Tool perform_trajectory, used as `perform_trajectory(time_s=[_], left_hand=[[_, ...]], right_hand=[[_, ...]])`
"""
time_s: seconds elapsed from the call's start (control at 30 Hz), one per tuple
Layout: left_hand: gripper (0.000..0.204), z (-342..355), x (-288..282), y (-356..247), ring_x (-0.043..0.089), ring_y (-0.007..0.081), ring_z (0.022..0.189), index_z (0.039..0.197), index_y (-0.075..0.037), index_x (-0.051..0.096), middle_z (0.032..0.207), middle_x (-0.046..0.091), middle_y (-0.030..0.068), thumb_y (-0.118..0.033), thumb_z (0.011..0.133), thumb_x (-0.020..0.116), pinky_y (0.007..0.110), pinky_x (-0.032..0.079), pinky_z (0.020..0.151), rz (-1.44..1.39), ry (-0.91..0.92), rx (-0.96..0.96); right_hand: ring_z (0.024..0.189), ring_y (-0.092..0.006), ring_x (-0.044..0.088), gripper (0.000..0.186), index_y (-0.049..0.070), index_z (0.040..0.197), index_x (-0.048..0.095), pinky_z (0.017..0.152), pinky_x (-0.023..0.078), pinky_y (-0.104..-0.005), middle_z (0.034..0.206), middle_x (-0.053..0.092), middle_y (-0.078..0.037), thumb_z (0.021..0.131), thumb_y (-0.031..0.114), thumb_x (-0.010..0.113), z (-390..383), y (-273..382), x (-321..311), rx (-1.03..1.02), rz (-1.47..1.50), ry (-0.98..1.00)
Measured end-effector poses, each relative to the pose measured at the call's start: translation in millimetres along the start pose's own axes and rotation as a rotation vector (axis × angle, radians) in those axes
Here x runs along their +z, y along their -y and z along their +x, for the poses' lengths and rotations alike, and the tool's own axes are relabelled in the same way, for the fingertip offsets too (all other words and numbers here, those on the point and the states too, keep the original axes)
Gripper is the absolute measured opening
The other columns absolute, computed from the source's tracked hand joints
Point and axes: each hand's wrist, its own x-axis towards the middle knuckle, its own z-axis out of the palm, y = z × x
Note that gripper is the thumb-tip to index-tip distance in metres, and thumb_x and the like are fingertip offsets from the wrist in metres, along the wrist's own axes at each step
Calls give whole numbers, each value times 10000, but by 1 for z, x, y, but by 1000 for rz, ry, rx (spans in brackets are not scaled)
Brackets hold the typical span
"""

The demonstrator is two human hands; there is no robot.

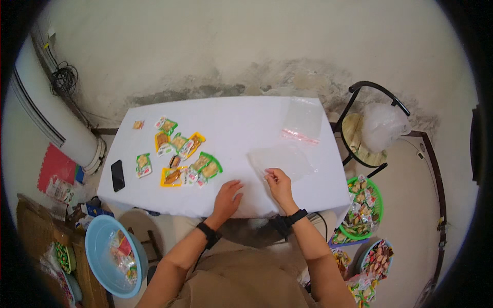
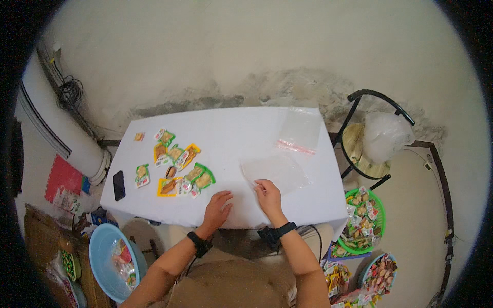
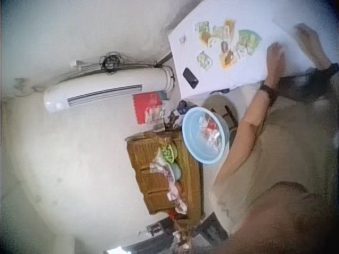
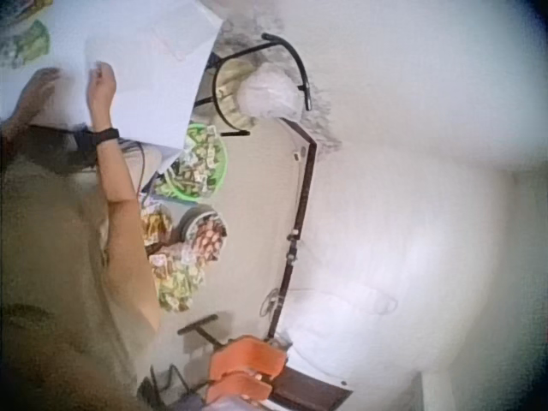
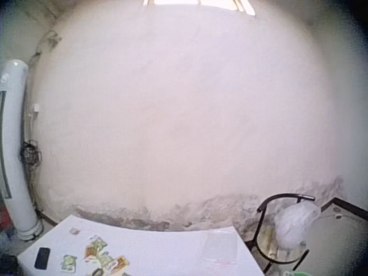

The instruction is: The person puts several small packaged food pouches into a plastic bag by hand and then seals the bag.

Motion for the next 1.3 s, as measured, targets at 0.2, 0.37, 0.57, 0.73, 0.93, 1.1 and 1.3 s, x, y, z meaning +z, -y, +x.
perform_trajectory(time_s=[0.2,0.37,0.57,0.73,0.93,1.1,1.3], left_hand=[[336,12,-2,-12,496,292,1073,1047,-64,578,1135,531,96,-48,717,642,399,411,891,171,-45,291],[231,1,1,5,502,271,1038,951,-83,586,1070,548,68,-54,723,611,396,401,867,194,-71,311],[91,-4,2,5,534,254,972,829,-55,563,1011,573,95,-100,753,543,397,396,859,267,27,453],[148,-10,5,-12,540,264,950,859,-32,558,1012,577,120,-122,770,482,379,407,818,378,251,446],[304,-14,26,-16,502,283,1010,1048,2,552,1060,548,157,-126,785,472,398,398,865,316,304,199],[427,-7,39,-13,353,366,1249,1219,-25,501,1338,396,218,-184,823,476,589,278,965,513,265,229],[473,19,25,-33,239,401,1314,1267,-82,486,1410,303,217,-278,836,487,668,206,947,430,54,288]], right_hand=[[650,-212,569,83,15,798,609,603,455,-293,743,582,-106,766,72,660,-26,7,20,-75,-115,110],[651,-229,556,149,13,737,573,594,437,-306,724,569,-119,744,112,685,-38,4,25,22,-10,167],[666,-254,541,120,24,725,570,593,438,-341,719,538,-107,755,100,659,-37,20,18,-125,-198,32],[682,-286,523,130,36,717,551,575,433,-367,723,516,-102,737,88,669,-45,39,19,-513,-461,-5],[663,-281,520,146,46,708,536,555,429,-362,710,515,-99,711,64,681,-58,26,24,-518,-433,-43],[659,-272,521,151,60,708,542,554,426,-361,698,520,-85,696,63,692,-57,25,19,-578,-402,-65],[672,-274,519,164,71,748,547,567,417,-370,732,535,-75,674,68,694,-56,45,7,-884,-462,-49]])
